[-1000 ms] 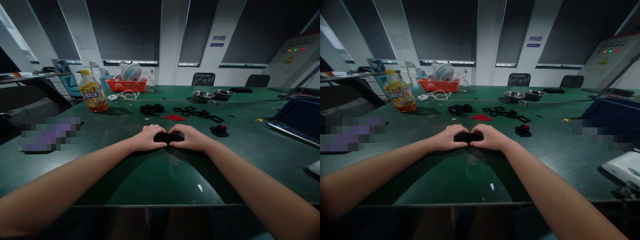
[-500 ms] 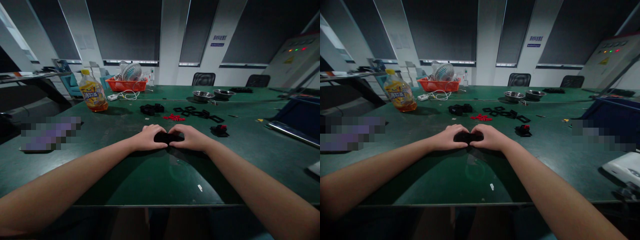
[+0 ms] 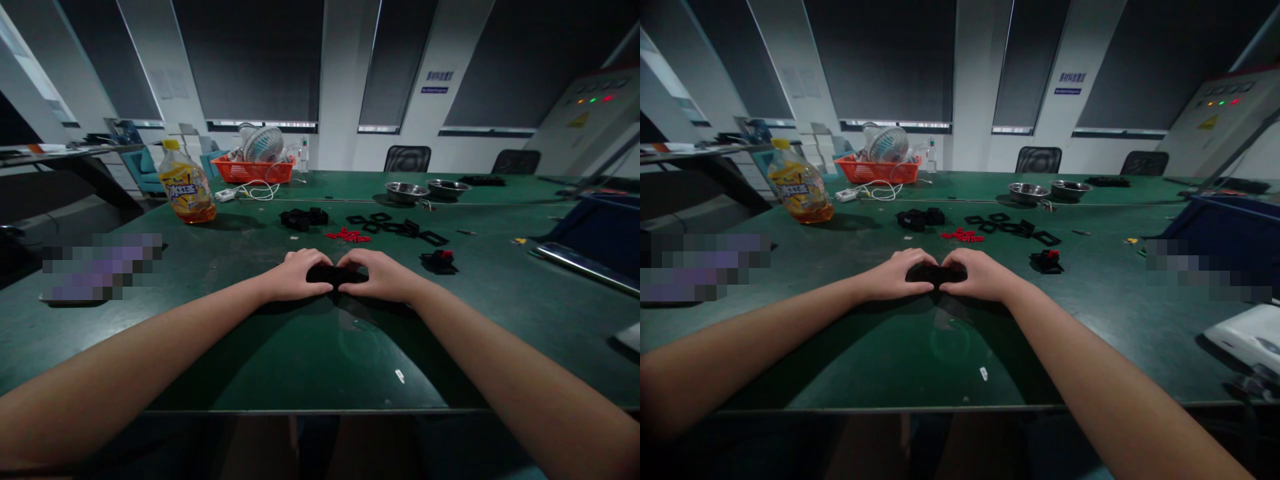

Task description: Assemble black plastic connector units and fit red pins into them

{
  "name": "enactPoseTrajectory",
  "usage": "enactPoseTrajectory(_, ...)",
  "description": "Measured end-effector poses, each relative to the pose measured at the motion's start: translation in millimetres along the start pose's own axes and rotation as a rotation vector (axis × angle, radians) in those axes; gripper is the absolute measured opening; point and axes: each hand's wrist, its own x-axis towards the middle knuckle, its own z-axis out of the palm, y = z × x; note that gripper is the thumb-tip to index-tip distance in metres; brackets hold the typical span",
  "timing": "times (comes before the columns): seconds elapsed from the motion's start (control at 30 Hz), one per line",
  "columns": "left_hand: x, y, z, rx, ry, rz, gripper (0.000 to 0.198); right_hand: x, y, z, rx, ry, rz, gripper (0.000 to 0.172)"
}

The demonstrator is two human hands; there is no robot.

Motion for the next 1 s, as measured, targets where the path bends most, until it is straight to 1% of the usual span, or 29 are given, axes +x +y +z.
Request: enactPoseTrajectory(1.0, 1.4, -0.4, 0.9, 0.007, -0.003, 0.001, 0.04, -0.1, 0.7, 0.1, 0.003, -0.01, 0.0, 0.031)
